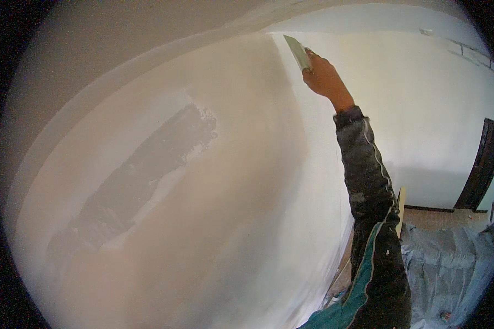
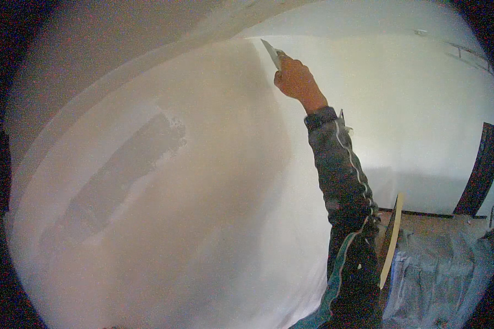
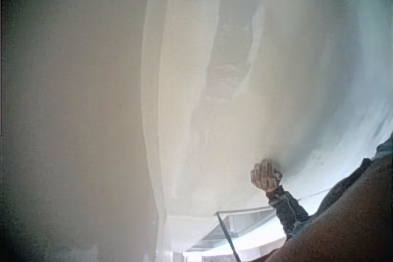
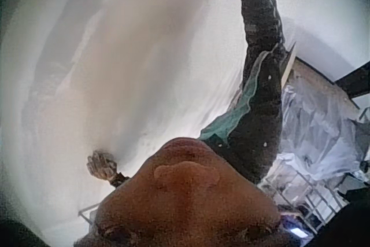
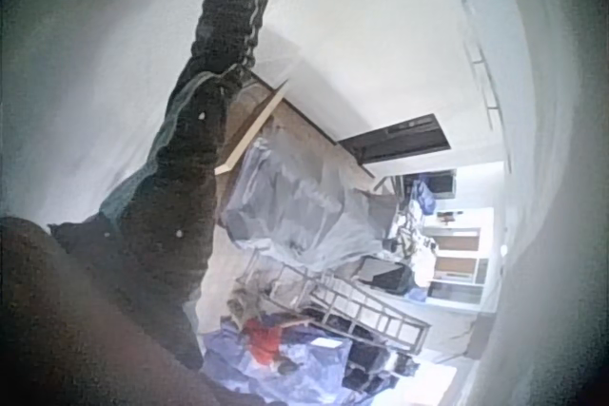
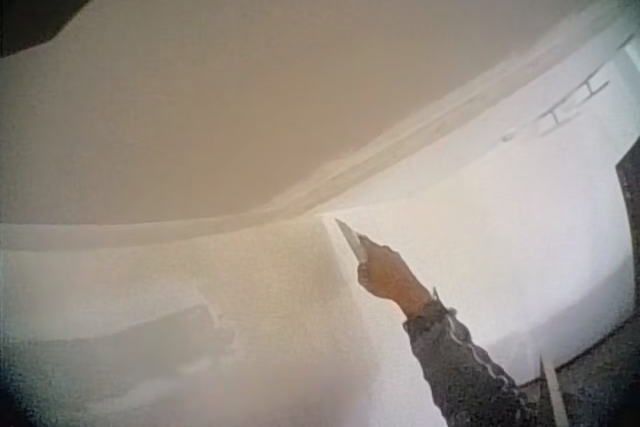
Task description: The person applies and smooths joint compound onto the wall using a plastic spreader, feels the wall surface by hand, and scrapes the spreader with a putty knife.
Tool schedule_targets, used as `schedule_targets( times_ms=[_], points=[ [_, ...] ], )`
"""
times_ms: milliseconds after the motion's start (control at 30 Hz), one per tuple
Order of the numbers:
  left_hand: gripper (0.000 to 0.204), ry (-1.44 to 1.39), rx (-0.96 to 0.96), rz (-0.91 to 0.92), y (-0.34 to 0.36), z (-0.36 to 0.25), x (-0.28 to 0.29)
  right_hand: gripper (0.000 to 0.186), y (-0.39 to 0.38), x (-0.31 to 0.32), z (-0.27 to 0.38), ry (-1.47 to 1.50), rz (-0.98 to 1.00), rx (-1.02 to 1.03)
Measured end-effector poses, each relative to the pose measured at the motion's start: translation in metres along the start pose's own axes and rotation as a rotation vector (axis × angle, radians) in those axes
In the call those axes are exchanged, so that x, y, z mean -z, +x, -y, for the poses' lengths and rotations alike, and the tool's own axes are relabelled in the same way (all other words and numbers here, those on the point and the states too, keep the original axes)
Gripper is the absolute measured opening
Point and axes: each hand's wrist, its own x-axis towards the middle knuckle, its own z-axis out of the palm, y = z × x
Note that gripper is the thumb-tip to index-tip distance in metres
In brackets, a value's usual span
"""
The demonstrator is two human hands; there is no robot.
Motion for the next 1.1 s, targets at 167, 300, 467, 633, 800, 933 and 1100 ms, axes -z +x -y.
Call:
schedule_targets(
  times_ms=[167, 300, 467, 633, 800, 933, 1100],
  points=[
    [0.025, -0.005, -0.032, -0.023, 0.010, 0.003, 0.013, 0.054, 0.038, -0.040, -0.025, 0.172, 0.083, -0.080],
    [0.020, 0.009, -0.060, -0.029, 0.046, -0.016, 0.021, 0.055, 0.060, -0.026, -0.014, 0.071, 0.183, -0.025],
    [0.016, -0.044, -0.056, -0.067, 0.118, -0.049, -0.006, 0.053, 0.074, -0.027, -0.026, 0.026, 0.120, 0.135],
    [0.018, 0.030, -0.077, 0.025, 0.195, -0.086, -0.062, 0.053, 0.075, -0.038, -0.037, 0.031, 0.171, 0.213],
    [0.023, 0.008, -0.010, -0.001, 0.248, -0.153, -0.148, 0.047, 0.063, -0.047, -0.098, 0.258, 0.144, 0.389],
    [0.028, -0.072, 0.017, 0.046, 0.291, -0.191, -0.193, 0.046, 0.057, -0.075, -0.186, 0.426, 0.164, 0.215],
    [0.031, -0.109, 0.073, 0.010, 0.351, -0.234, -0.243, 0.042, 0.089, -0.151, -0.322, 1.046, 0.145, -0.232]
  ],
)
